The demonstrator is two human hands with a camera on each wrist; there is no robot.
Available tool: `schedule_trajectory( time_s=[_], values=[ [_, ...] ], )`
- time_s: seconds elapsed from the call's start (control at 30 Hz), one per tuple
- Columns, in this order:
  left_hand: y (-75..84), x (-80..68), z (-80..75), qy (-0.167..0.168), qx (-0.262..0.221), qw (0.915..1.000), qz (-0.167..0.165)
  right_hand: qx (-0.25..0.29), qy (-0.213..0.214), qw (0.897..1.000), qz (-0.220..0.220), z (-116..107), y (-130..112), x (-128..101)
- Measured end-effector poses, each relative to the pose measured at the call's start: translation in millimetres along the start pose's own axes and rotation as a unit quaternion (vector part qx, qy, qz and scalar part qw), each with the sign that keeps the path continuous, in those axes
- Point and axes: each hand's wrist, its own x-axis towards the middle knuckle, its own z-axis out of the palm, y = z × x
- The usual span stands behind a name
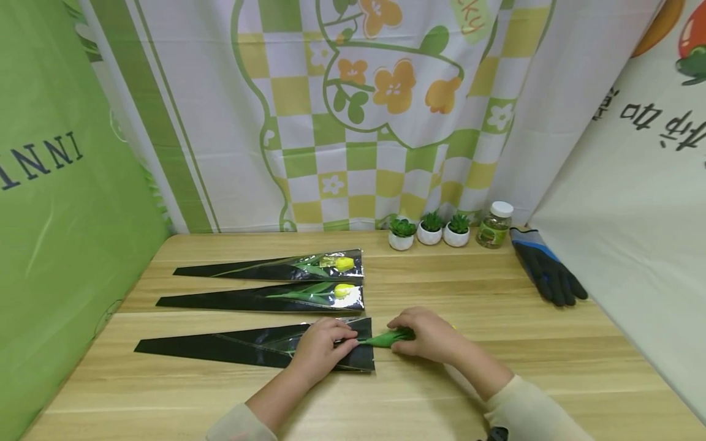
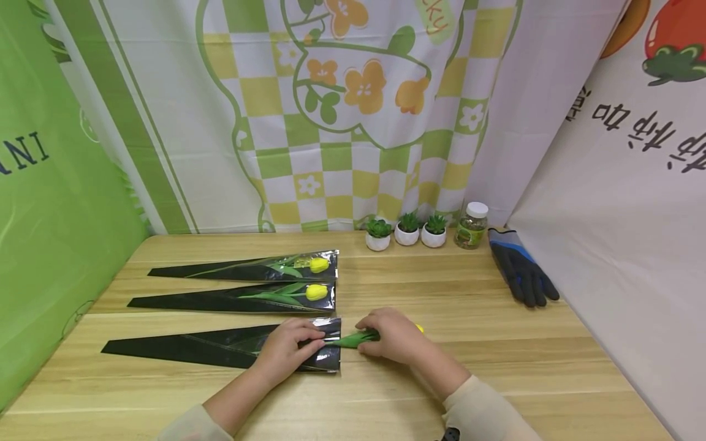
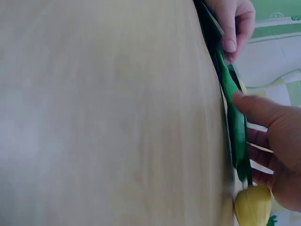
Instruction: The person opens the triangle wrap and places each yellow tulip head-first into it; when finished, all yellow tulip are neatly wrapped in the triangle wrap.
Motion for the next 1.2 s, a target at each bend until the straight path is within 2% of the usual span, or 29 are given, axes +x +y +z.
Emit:
schedule_trajectory(
  time_s=[0.2,0.4,0.57,0.7,0.93,1.2],
  values=[
    [-0.2,-0.5,0.9,0.0,-0.004,1.0,-0.002,0.045,0.02,0.998,0.047,-12,14,-16],
    [-0.7,-0.7,1.0,0.002,-0.001,1.0,-0.002,0.106,0.041,0.989,0.098,-24,35,-37],
    [-1.3,-0.2,0.9,0.005,0.004,1.0,-0.001,0.159,0.018,0.978,0.134,-30,50,-50],
    [-0.8,-0.1,0.3,0.001,0.002,1.0,-0.004,0.183,0.004,0.972,0.144,-31,58,-56],
    [-0.2,0.4,-0.1,-0.001,0.001,1.0,-0.003,0.187,0.004,0.969,0.163,-26,62,-58],
    [1.2,0.2,-0.1,0.0,-0.007,0.9998,-0.017,0.213,0.004,0.963,0.165,-12,45,-42]
  ],
)
